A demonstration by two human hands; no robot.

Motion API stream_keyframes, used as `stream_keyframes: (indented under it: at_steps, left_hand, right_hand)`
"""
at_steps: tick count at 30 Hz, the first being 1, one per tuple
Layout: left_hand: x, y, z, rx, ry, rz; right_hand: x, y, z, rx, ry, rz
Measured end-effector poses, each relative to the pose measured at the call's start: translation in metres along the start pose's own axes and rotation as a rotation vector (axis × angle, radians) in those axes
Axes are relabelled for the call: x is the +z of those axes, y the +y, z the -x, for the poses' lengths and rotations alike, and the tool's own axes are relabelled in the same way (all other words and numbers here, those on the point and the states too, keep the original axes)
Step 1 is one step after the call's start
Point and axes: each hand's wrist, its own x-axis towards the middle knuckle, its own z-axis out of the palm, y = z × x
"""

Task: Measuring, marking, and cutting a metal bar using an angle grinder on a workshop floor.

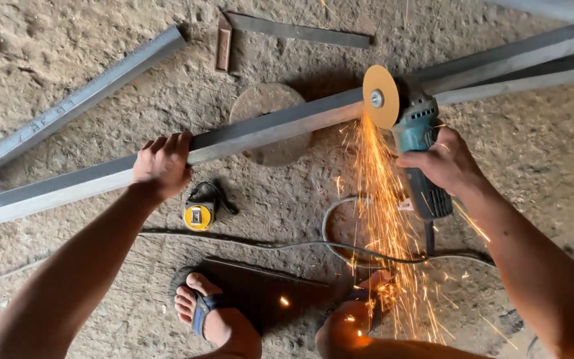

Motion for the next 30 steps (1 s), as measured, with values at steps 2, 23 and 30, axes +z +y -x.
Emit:
stream_keyframes:
  at_steps: [2,23,30]
  left_hand:
    - [-0.012,0.002,-0.003,-0.015,-0.07,0.025]
    - [-0.099,-0.002,-0.04,-0.197,-0.722,0.365]
    - [-0.117,0.005,-0.032,-0.228,-0.684,0.393]
  right_hand:
    - [0.0,0.011,-0.011,-0.027,0.029,-0.024]
    - [-0.047,-0.129,0.075,0.2,0.147,0.177]
    - [-0.059,-0.165,0.129,0.358,0.296,0.252]
